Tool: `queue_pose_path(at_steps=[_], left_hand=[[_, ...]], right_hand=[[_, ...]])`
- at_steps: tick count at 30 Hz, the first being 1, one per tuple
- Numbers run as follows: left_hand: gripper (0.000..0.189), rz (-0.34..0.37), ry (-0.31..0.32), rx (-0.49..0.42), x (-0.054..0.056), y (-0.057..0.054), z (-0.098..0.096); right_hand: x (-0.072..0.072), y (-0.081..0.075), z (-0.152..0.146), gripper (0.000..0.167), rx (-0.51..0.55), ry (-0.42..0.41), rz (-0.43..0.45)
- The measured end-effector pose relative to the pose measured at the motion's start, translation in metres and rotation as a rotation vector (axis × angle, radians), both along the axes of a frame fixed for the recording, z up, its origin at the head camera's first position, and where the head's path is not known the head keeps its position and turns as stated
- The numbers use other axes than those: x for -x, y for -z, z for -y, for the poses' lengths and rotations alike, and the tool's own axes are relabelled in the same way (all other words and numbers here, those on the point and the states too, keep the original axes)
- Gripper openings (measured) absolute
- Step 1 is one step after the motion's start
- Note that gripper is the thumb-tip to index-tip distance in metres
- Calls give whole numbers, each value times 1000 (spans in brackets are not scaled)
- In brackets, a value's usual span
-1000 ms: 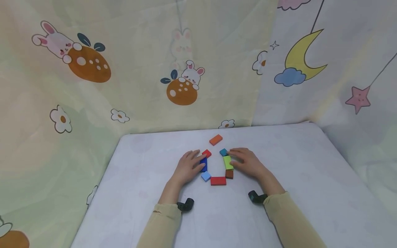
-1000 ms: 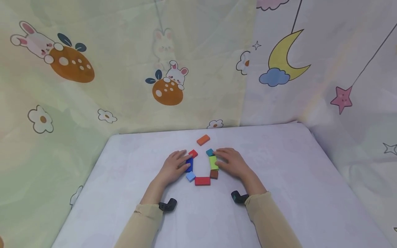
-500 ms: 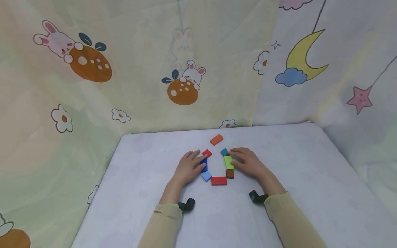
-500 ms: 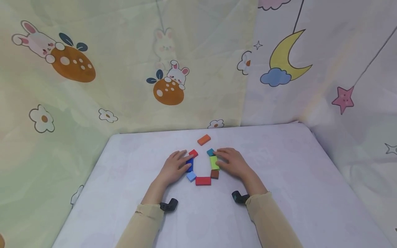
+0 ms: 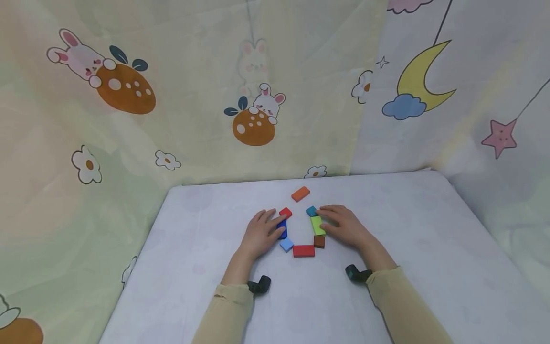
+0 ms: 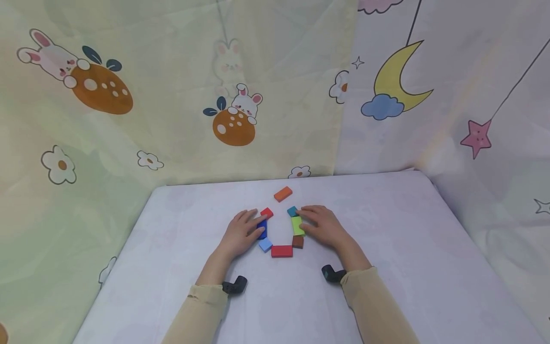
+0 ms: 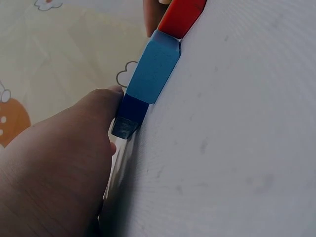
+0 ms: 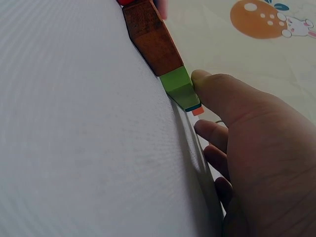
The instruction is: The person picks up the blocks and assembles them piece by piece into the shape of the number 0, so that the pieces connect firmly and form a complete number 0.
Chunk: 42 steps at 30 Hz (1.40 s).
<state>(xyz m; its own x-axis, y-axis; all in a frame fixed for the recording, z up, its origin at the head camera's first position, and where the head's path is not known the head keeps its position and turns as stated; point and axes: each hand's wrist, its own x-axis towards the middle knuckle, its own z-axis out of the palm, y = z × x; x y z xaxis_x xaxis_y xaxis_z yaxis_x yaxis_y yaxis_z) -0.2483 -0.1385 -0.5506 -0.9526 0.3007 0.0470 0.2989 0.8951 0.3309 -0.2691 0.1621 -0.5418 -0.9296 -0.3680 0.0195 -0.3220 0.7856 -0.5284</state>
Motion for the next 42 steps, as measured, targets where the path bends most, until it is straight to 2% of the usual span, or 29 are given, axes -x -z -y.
queue_pose_path(at_steps=[28,31,35,38,42], left_hand=[[52,-17,3,0,-1,-3,0],[52,-15,3,-1,0,-3,1],[51,-26,18,-16,0,-3,0],[50,-37,32,-17,0,-2,0],[51,-46,36,-6,0,-1,2]], right_hand=[[2,1,3,51,-16,2,-7],[1,0,3,52,18,24,23],[1,-8,4,52,85,97,119],[9,-19,6,51,105,125,170],[36,-36,11,47,100,122,177]])
